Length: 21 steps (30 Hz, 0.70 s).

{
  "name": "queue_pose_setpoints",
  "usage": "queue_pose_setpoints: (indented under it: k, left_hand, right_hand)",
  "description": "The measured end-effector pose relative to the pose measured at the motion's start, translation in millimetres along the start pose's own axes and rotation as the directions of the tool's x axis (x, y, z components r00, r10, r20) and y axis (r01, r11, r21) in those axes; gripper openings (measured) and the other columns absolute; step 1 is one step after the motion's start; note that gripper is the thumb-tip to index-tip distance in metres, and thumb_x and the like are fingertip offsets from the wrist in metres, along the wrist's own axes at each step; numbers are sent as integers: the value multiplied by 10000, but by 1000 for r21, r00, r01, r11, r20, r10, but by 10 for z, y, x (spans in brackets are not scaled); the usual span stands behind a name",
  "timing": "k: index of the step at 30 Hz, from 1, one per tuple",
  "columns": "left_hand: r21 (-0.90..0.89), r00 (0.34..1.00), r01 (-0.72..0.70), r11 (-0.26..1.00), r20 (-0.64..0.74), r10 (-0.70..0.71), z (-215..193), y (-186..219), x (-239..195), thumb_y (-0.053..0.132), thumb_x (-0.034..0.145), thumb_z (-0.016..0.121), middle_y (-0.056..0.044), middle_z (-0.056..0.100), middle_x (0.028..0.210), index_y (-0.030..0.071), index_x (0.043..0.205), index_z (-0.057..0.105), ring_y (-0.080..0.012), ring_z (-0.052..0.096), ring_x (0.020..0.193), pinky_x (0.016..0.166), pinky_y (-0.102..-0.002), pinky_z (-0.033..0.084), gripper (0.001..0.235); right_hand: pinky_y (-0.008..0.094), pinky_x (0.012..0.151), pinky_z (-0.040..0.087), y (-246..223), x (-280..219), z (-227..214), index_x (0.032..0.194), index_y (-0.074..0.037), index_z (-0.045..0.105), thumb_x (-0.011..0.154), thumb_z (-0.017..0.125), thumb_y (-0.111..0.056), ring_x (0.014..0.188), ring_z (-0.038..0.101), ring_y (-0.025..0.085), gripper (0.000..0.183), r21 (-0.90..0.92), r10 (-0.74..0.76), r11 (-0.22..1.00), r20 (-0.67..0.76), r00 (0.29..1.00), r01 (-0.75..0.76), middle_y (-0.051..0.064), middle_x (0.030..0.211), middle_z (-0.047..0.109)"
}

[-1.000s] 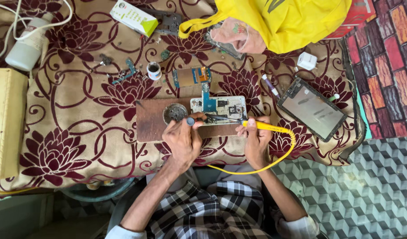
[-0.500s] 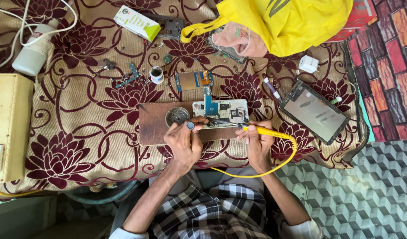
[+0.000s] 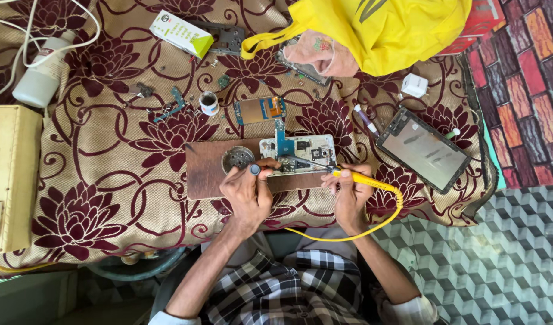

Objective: The person solders a circuit board using a soldering iron and solder wire. They repeatedly apply heat and solder to various points on the board while holding it steady with the other hand. The board is placed on a wooden stand on a patterned tablecloth.

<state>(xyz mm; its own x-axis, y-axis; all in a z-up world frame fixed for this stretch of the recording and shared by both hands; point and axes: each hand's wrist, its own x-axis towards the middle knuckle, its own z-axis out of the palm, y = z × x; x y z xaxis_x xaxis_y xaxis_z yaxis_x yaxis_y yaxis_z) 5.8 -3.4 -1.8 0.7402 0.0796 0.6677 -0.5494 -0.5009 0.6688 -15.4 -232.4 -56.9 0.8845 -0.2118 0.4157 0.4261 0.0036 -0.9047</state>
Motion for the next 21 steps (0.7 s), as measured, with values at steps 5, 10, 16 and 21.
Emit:
queue_pose_setpoints:
  k: [5, 10, 16, 21]
  left_hand:
    - [-3, 1000, -1, 1000, -6, 1, -28, 41, 34, 47, 963, 593, 7, 753, 774, 104, 908, 741, -103, 397, 442, 543, -316, 303, 168]
    - [5, 1000, -22, 1000, 5, 22, -34, 43, 55, 42, 938, 616, 16, 722, 741, 96, 912, 759, -109, 454, 468, 561, -318, 317, 155]
    - [-16, 999, -54, 998, 5, 54, -64, 93, 64, 28, 913, 590, 23, 779, 849, 77, 927, 754, -87, 576, 531, 571, -298, 347, 171]
    - [-15, 997, -74, 997, 20, 74, -57, 61, 45, 57, 935, 585, 22, 785, 870, 77, 918, 751, -83, 576, 541, 580, -297, 356, 167]
  right_hand:
    - [242, 514, 469, 43, 41, 0, 1102, -19, 492, 1144, 472, -262, 619, 645, 159, 247, 208, 88, 976, -127, 988, -60, 131, 758, 645]
    - [246, 590, 461, 8, 41, 4, 1163, -24, 490, 1141, 471, -280, 650, 625, 151, 257, 220, 102, 972, -72, 992, -84, 135, 800, 659]
    - [263, 631, 507, -60, 5, 14, 1124, -2, 490, 1151, 468, -230, 704, 652, 165, 231, -101, 25, 995, 52, 998, -19, 150, 837, 671]
    - [256, 662, 512, -67, -12, 40, 1139, 4, 465, 1154, 456, -203, 733, 653, 155, 207, -123, 35, 992, 21, 999, -33, 152, 862, 687]
